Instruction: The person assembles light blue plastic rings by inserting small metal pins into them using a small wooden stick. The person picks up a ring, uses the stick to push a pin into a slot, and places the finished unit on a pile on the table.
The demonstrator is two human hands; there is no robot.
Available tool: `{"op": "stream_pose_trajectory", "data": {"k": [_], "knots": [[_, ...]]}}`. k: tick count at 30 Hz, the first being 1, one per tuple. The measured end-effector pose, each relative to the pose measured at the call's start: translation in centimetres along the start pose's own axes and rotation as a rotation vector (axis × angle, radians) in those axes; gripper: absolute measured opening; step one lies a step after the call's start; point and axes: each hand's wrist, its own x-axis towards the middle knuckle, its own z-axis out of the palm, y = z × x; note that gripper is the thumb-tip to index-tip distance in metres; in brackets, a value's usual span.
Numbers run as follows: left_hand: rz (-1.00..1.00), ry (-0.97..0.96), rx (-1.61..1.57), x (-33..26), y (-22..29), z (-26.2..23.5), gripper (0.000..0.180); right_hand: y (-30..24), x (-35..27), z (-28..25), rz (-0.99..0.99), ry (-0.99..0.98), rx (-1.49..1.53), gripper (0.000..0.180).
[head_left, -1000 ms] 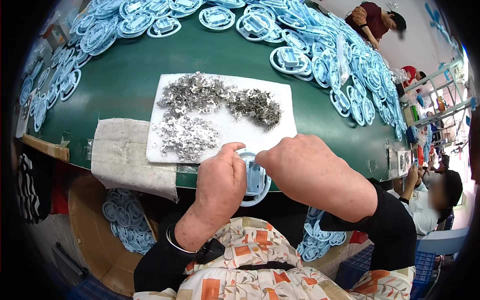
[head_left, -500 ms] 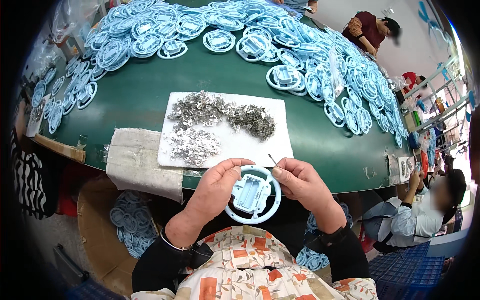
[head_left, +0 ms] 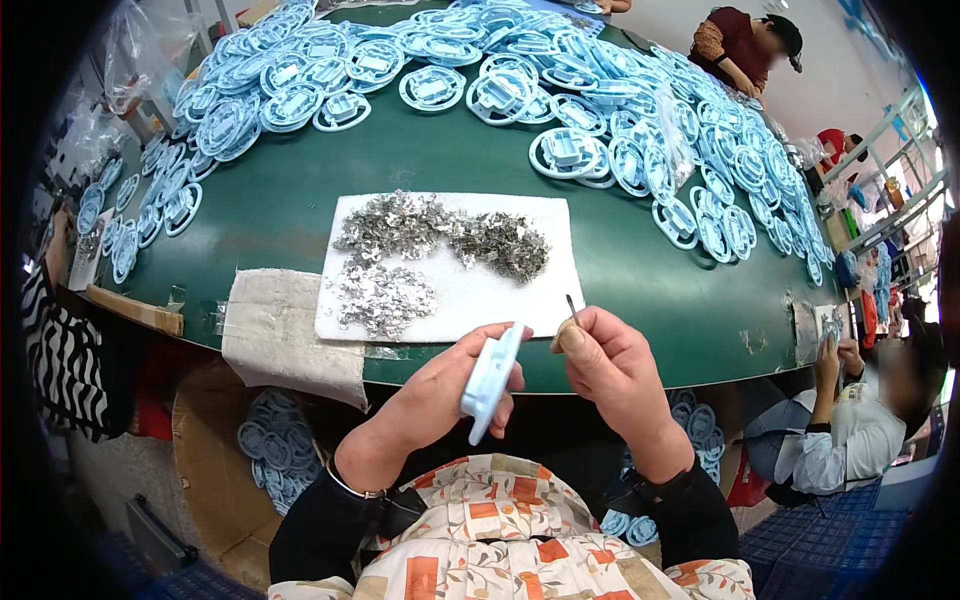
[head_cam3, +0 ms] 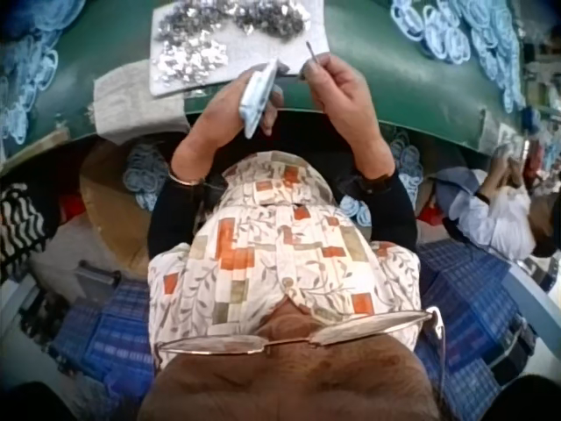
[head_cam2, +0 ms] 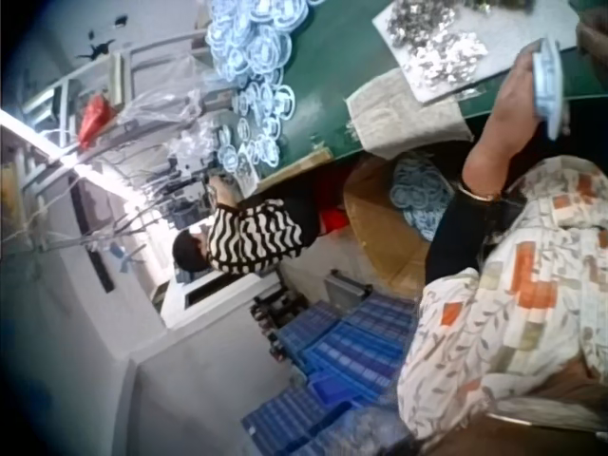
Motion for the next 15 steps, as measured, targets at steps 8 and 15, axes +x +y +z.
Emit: {"op": "stream_pose_trajectory", "data": {"k": [8, 15], "knots": [[-0.015, -0.256, -0.517, 0.2, -1.5, -1.7, 0.058, 1.6, -0.2, 2.0, -0.246, 0.09, -0.35, 0.026], [-0.084, -0.223, -0.475, -0.5, -1.4, -0.6, 0.048, 1.2, 1.1, 1.9, -0.197, 0.065, -0.422, 0.029]]}}
